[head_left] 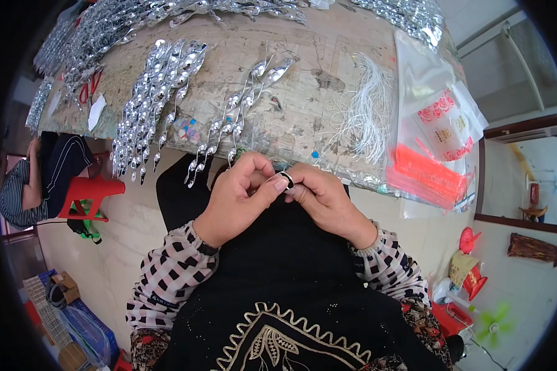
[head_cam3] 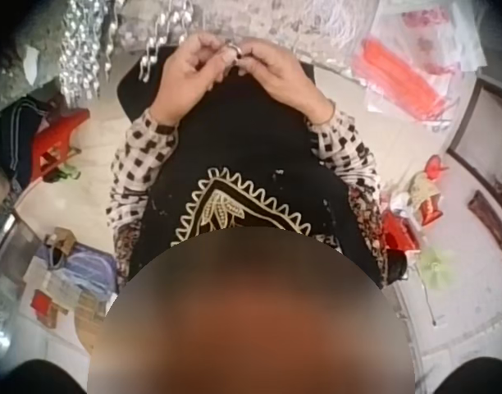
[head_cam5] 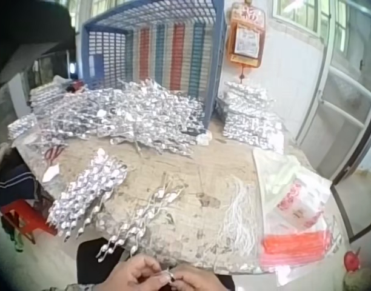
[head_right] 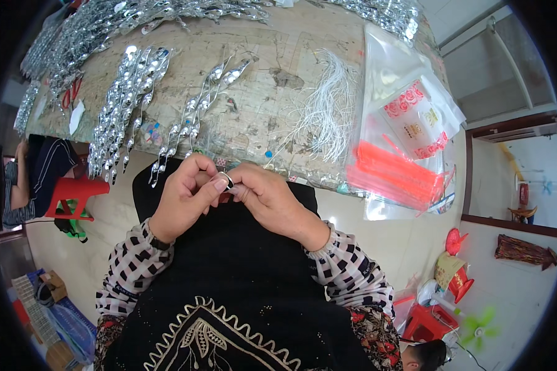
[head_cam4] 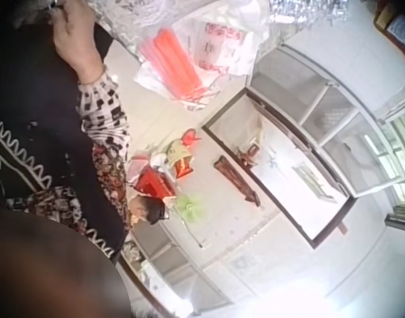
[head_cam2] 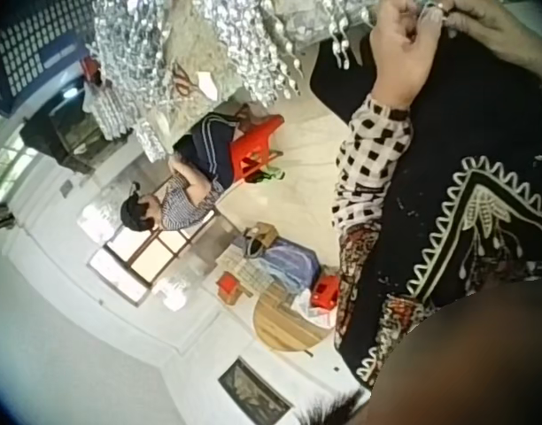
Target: Packaging silver foil decorations into clear plastic bags and organizing them on a workbench.
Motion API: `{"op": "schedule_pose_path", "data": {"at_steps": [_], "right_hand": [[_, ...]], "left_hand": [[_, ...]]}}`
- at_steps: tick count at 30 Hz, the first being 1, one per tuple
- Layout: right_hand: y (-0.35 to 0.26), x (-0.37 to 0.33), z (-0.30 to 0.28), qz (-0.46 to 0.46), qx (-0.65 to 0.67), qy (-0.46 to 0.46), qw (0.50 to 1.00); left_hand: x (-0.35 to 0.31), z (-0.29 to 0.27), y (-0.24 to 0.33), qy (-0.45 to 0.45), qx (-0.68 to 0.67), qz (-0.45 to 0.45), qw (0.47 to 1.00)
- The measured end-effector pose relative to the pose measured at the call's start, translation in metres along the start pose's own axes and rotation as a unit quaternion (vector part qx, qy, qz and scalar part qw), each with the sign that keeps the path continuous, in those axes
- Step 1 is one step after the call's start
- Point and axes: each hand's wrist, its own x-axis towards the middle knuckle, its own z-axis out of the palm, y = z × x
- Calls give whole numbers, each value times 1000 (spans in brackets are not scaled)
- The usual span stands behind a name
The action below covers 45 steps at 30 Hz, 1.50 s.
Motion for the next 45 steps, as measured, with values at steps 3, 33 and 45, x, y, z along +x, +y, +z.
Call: {"op": "schedule_pose_path", "data": {"at_steps": [3,33,45], "right_hand": [[-3,0,3,4,0,-6,1000],[-13,-11,15,-64,-209,65,974],[-24,2,-3,105,157,-2,982]], "left_hand": [[-3,-1,0,-6,-16,-15,1000],[-20,2,-12,49,-20,137,989],[-20,0,-9,9,102,172,980]]}}
